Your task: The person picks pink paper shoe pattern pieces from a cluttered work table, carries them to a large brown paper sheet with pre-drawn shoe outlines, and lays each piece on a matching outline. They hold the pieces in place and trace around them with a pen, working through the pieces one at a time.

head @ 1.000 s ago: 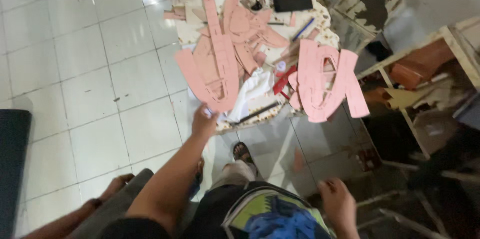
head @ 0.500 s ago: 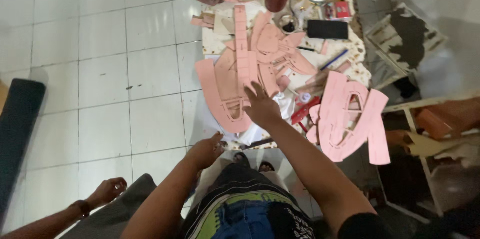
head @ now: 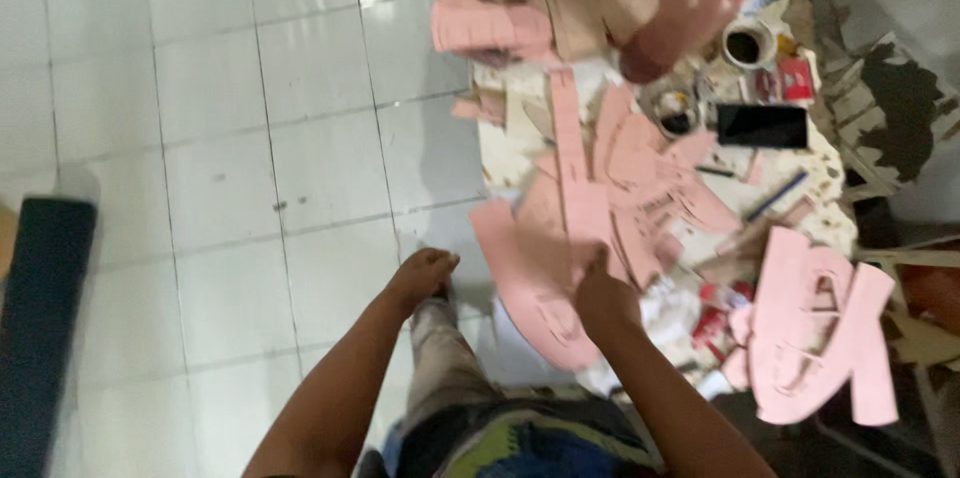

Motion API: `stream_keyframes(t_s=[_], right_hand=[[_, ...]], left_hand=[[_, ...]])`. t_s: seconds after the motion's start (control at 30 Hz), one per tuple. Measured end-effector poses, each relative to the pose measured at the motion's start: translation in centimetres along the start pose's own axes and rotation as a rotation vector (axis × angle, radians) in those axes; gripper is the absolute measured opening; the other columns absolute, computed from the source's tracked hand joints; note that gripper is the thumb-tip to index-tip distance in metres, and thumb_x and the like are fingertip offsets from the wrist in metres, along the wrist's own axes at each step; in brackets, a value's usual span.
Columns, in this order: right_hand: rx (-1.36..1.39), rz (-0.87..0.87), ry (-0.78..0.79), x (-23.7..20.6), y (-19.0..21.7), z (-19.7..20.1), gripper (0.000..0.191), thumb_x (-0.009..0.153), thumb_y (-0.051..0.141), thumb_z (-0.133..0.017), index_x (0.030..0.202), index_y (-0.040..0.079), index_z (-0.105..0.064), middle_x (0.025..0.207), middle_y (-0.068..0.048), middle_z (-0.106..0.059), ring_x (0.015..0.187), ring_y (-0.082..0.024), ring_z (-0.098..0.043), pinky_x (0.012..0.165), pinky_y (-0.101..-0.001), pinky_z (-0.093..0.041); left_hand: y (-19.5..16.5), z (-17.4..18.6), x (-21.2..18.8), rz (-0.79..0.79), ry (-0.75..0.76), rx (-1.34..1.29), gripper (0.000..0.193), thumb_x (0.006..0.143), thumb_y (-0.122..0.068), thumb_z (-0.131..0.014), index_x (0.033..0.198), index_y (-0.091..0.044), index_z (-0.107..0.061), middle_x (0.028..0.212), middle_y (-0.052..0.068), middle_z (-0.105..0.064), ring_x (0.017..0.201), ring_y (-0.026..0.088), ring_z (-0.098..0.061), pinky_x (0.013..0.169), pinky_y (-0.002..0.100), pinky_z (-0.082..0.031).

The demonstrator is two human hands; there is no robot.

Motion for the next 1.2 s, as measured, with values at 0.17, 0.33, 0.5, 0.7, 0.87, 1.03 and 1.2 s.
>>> stream_keyframes(t_s=[0.17,0.33,0.5,0.7,0.87,1.03,1.2], right_hand=[[-0.077,-0.044,0.234,-0.2,-0.2,0.2,0.072,0.095,0.033,-0.06,0.152,0.0,-0.029,0.169,-0.026,-0.011,0.09,-0.028,-0.075,0.072,-0.0408,-0.061],[-0.017,-0.093,0.116,-0.7,0.1,0.8,0.08,0.091,0.05,-0.063,0.154,0.013,-0.031,0.171,-0.008,-0.004,0.103,-0.033,-0.071,0.079,-0.0393,-0.061],[0.115,-0.245,0.337,0.0,1.6,1.5,0.084,0.094,0.046,-0.064,0.157,0.012,-0.021,0.173,-0.007,0.007,0.099,-0.024,-0.073,0.081,-0.0376,-0.062],[0.164,-0.327,0.399,-0.5,2.6,2.3,0.076,0.097,0.029,-0.061,0.16,0.01,-0.021,0.173,-0.003,0.004,0.093,-0.027,-0.075,0.076,-0.0416,-0.063],[0.236,-0.347,0.256,-0.6,2.5,1.5,0.068,0.092,0.011,-0.057,0.155,0.012,-0.031,0.162,-0.007,-0.034,0.087,-0.03,-0.076,0.071,-0.0464,-0.062],[0.426,-0.646,0.356,0.7,2.2,2.6,0.066,0.099,0.025,-0.056,0.161,0.024,-0.034,0.116,-0.014,-0.073,0.095,-0.032,-0.075,0.079,-0.0462,-0.062],[0.394,-0.76,-0.264,4.3,4.1,6.7,0.048,0.08,0.034,-0.069,0.122,0.01,-0.066,0.127,-0.016,-0.069,0.109,-0.035,-0.072,0.092,-0.0449,-0.058]], left_hand=[[-10.8,5.3,8.3,-0.271,-0.209,-0.009,0.058,0.093,-0.036,-0.073,0.133,0.002,-0.056,0.095,0.008,-0.069,0.083,0.016,-0.061,0.072,0.03,-0.052],[-21.7,7.4,16.1,-0.382,-0.158,-0.374,0.054,0.091,-0.03,-0.072,0.134,-0.002,-0.055,0.099,0.001,-0.068,0.078,0.011,-0.058,0.064,0.028,-0.047],[-28.1,7.9,19.3,-0.564,-0.165,-0.33,0.059,0.098,-0.033,-0.074,0.136,0.012,-0.065,0.118,0.018,-0.072,0.098,0.023,-0.065,0.08,0.038,-0.054],[-30.4,6.7,19.3,-0.688,-0.477,0.838,0.092,0.082,-0.041,-0.083,0.158,-0.022,-0.034,0.16,0.022,-0.033,0.146,0.041,-0.032,0.111,0.061,-0.033],[-33.5,2.8,22.7,-0.86,-0.296,0.96,0.103,0.072,-0.042,-0.09,0.156,-0.029,-0.031,0.155,0.027,-0.029,0.14,0.047,-0.033,0.108,0.062,-0.033],[-38.4,0.2,29.3,-0.735,-0.116,1.098,0.101,0.074,-0.03,-0.084,0.161,-0.033,-0.032,0.154,0.021,-0.036,0.128,0.045,-0.048,0.103,0.06,-0.044],[-41.3,2.8,34.4,-1.128,-0.06,1.188,0.091,0.065,-0.026,-0.09,0.146,-0.027,-0.049,0.148,0.023,-0.038,0.133,0.046,-0.045,0.099,0.062,-0.043]])
Point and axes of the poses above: each hand's wrist, its own x-axis towards the middle knuckle, its own z-axis out of the back of the hand, y = z × x, the point moved 1 cm from there along x, towards the middle knuckle
